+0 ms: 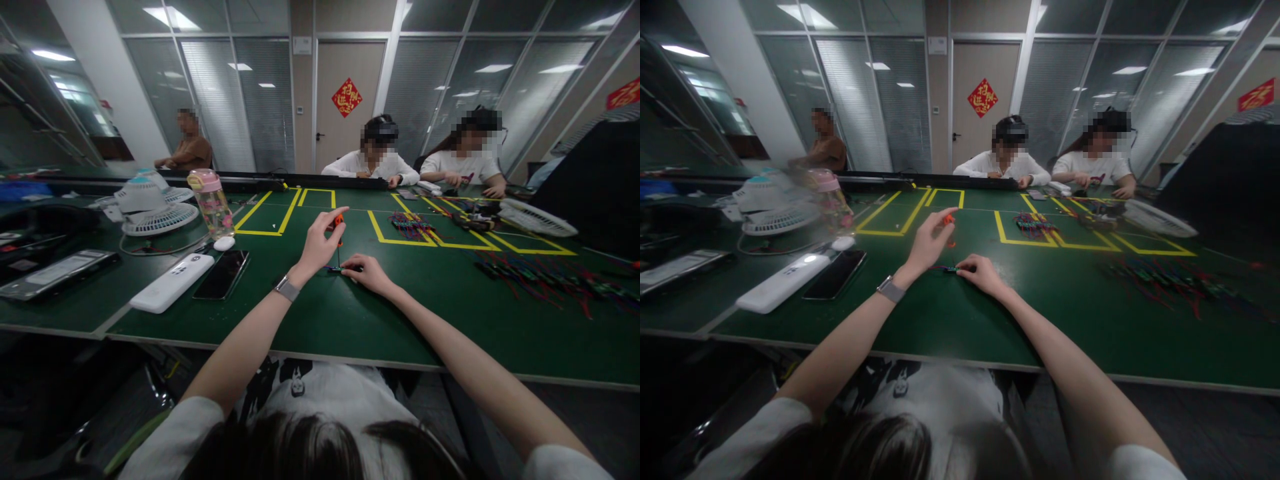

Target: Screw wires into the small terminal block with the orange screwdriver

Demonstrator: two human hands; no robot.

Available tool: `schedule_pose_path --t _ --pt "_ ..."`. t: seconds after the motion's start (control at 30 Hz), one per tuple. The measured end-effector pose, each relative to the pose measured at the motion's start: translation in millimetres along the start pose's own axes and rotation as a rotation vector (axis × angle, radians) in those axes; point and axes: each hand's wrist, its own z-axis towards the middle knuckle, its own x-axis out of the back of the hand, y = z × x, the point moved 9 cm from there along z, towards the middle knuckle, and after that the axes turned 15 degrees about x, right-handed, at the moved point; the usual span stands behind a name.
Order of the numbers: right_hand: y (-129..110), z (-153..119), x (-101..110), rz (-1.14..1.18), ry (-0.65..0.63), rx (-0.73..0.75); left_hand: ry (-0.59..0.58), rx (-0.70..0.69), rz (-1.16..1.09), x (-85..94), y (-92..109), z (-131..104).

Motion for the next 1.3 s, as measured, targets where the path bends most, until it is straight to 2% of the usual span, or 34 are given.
schedule_pose_path --t 0.13,0.37,0.6,0.67,0.8,0.87,0.97,1.07,1.13,1.3 --pt "-0.6 0.3 -0.1 -0.002 0.001 0.007 -0.084 0.044 -0.105 -6.1 -5.3 2.3" --pt "-1.0 0.4 0.8 0.013 0.011 0.006 0.058 -0.013 0.027 4.9 2.3 -0.2" --pt "-0.8 0.1 0.4 0.021 0.012 0.001 -0.130 0.086 -0.160 -8.4 -4.6 1.5" --pt "-1.2 0.2 0.7 0.016 0.013 0.004 -0.104 0.084 -0.153 -7.0 -5.6 2.1" --pt "-1.3 0.4 0.5 0.001 0.006 0.005 0.060 0.031 -0.019 4.5 -3.2 0.8" --pt "-0.6 0.3 0.4 -0.008 0.002 0.003 0.103 0.011 0.028 7.6 -0.6 -0.7" --pt "0.3 0.4 0.5 -0.015 0.000 0.002 0.055 0.025 0.028 3.6 0.2 -1.1" --pt "0.9 0.3 0.4 -0.015 -0.001 0.003 -0.057 0.076 -0.080 -5.2 -4.5 0.5" --pt "1.1 0.1 0.0 -0.013 -0.002 0.002 -0.087 0.090 -0.142 -7.7 -7.0 1.6" --pt "1.5 -0.1 -0.1 0.000 0.005 0.003 0.064 0.028 -0.020 3.4 -2.2 0.3"
